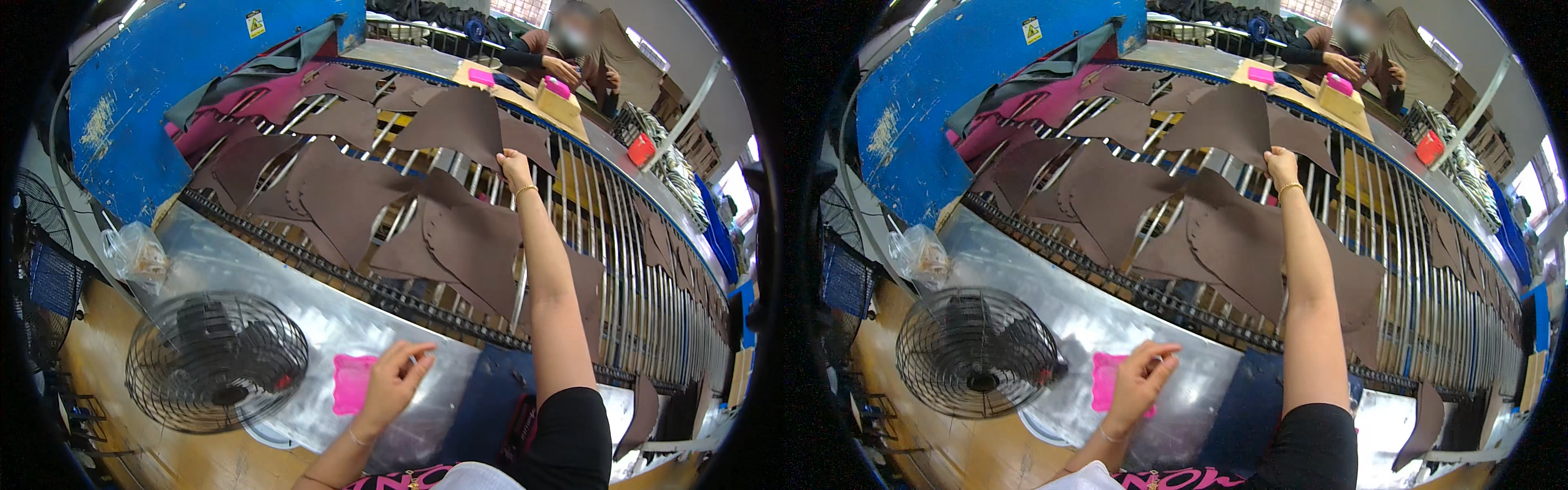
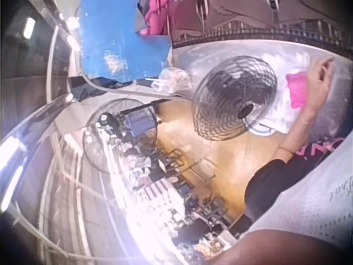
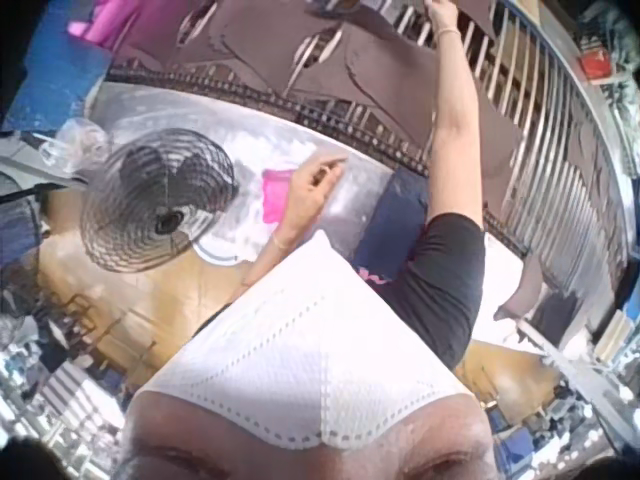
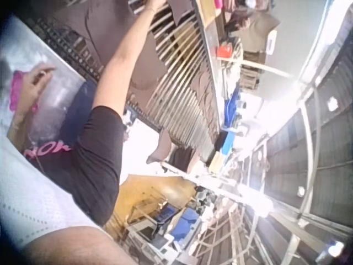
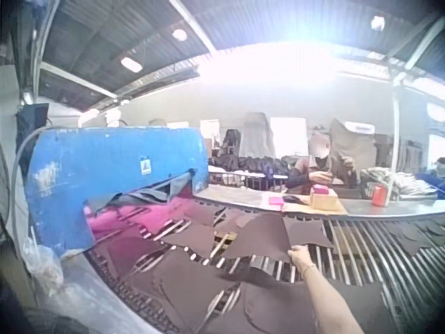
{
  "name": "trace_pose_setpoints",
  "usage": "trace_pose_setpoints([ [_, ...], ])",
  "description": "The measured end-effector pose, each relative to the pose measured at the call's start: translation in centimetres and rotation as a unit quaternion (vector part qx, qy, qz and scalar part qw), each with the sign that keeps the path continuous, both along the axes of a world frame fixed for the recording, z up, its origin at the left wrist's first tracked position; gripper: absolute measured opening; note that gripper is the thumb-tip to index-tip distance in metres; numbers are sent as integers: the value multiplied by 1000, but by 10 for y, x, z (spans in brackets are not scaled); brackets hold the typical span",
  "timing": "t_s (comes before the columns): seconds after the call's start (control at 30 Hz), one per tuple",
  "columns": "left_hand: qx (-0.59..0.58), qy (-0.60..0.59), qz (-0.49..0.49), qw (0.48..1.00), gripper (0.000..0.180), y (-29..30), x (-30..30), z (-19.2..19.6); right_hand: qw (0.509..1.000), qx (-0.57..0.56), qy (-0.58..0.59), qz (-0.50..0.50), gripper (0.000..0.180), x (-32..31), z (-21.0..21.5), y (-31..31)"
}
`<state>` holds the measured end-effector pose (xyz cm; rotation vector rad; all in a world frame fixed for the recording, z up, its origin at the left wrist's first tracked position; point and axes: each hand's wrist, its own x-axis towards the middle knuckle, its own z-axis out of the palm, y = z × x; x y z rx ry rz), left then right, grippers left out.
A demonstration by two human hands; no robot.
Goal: The person repeatedly picks up brown fabric pieces from a conveyor belt, briefly inspects them, and places them into a stack on the right side of the workstation. The person handles the pieces one at a time throughout the clip.
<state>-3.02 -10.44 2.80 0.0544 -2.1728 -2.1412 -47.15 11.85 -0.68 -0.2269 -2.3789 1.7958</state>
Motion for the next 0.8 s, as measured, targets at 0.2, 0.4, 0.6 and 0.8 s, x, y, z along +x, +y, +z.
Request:
trace_pose_setpoints([
  [0.2, 46, -45, -42, 997, 19, -2, -3, 4, 988, 140, -51, -49, 31, -65, -69, 20],
  [0.4, 36, -67, -19, 997, 17, 1, -4, 0, 941, 311, -72, -110, 31, -37, -70, 18],
  [0.6, -35, -23, 0, 999, 14, 7, -8, -7, 870, 492, -8, 42, 30, 43, 3, 75],
  [0.8, -19, -51, 34, 998, 15, 6, 1, -14, 834, 541, 7, 108, 31, 255, 69, 149],
])
